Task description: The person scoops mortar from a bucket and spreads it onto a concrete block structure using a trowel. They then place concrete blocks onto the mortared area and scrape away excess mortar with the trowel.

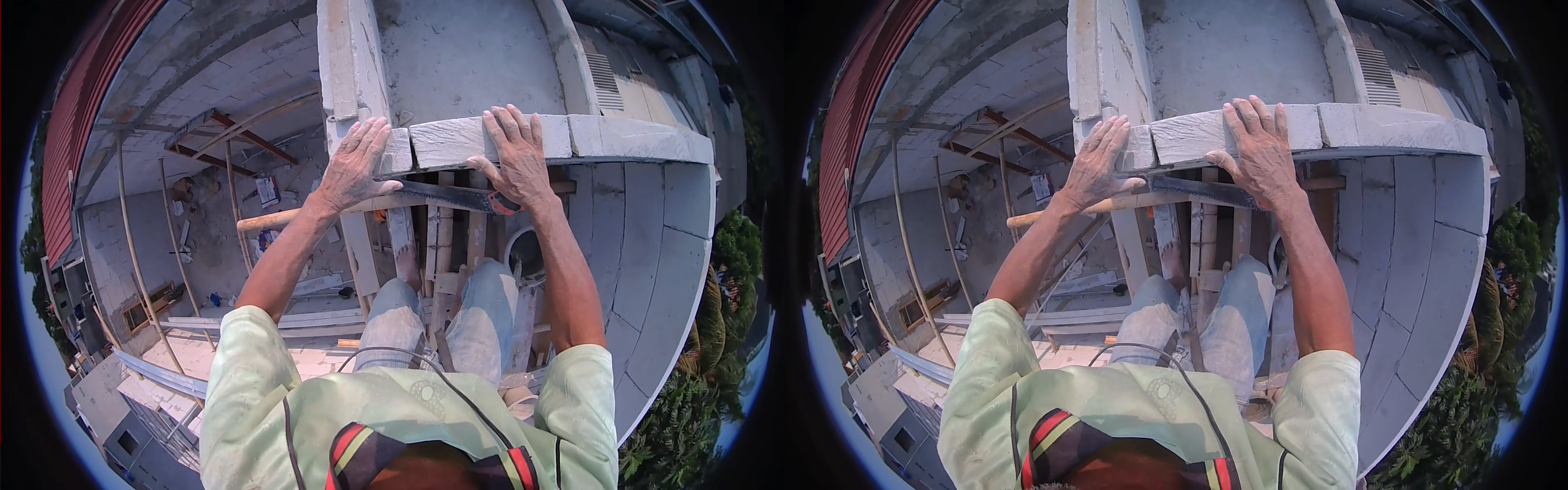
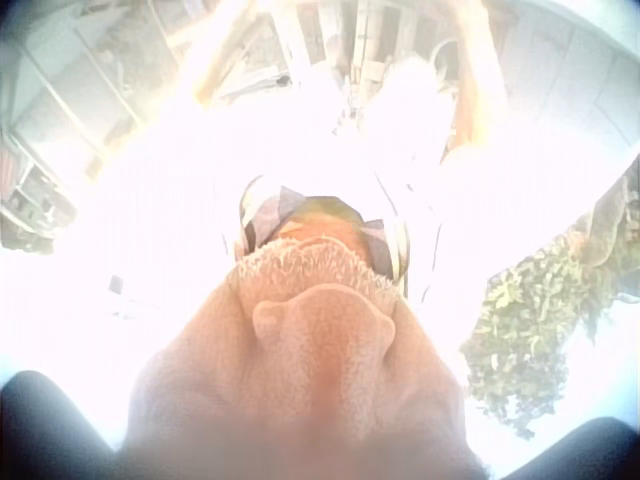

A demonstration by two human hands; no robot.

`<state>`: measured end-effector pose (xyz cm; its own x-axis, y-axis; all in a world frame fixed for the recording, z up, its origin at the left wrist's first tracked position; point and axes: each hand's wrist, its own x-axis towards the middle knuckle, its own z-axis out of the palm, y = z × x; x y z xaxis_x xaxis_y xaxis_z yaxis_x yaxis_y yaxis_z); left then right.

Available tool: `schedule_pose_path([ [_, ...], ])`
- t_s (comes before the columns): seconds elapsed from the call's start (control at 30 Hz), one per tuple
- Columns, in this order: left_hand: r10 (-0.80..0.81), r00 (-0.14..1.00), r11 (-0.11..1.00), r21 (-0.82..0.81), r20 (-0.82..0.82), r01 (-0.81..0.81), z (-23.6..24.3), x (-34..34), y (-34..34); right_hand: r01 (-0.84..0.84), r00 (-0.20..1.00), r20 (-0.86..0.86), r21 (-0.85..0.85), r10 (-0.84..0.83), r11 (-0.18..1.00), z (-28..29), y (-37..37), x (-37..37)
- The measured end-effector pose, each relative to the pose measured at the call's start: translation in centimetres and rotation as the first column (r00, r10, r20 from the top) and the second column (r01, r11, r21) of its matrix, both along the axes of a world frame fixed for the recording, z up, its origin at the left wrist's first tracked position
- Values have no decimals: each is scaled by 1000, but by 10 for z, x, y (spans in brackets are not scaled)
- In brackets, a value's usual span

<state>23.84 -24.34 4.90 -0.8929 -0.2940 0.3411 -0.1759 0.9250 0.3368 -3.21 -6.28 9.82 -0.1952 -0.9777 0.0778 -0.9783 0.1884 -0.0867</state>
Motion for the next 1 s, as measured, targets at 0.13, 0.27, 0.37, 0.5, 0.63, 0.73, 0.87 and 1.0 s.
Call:
schedule_pose_path([
  [0.13, -41, 996, 999, 39, 82, 37, -1, -4, -5, -10, 1000, 5, -12, 10, 1000, -2, -5, -2],
  [0.27, 14, 986, 1000, 12, 164, -16, 0, -6, -6, -8, 1000, -23, -46, 6, 999, -8, -4, 0],
  [0.37, 70, 985, 997, 13, 158, -73, -3, -7, -2, 7, 1000, -11, -48, -8, 999, -10, 0, -1],
  [0.5, 54, 975, 998, -38, 214, -47, -5, -3, -5, 3, 1000, -17, -53, -4, 999, -11, 0, 3],
  [0.63, 45, 980, 999, -11, 194, -44, -8, -10, -4, 43, 999, -31, -9, -44, 999, -14, 5, -3],
  [0.73, 51, 983, 999, -16, 177, -49, -3, -16, -2, 45, 996, -77, -4, -45, 999, -13, 5, -6],
  [0.87, 90, 980, 996, -36, 179, -85, -2, -8, -7, 29, 994, -106, -27, -32, 999, -20, 15, -11],
  [1.0, 82, 975, 994, -84, 205, -66, 0, 1, -13, -32, 993, -119, -87, 21, 996, -24, -6, 1],
])
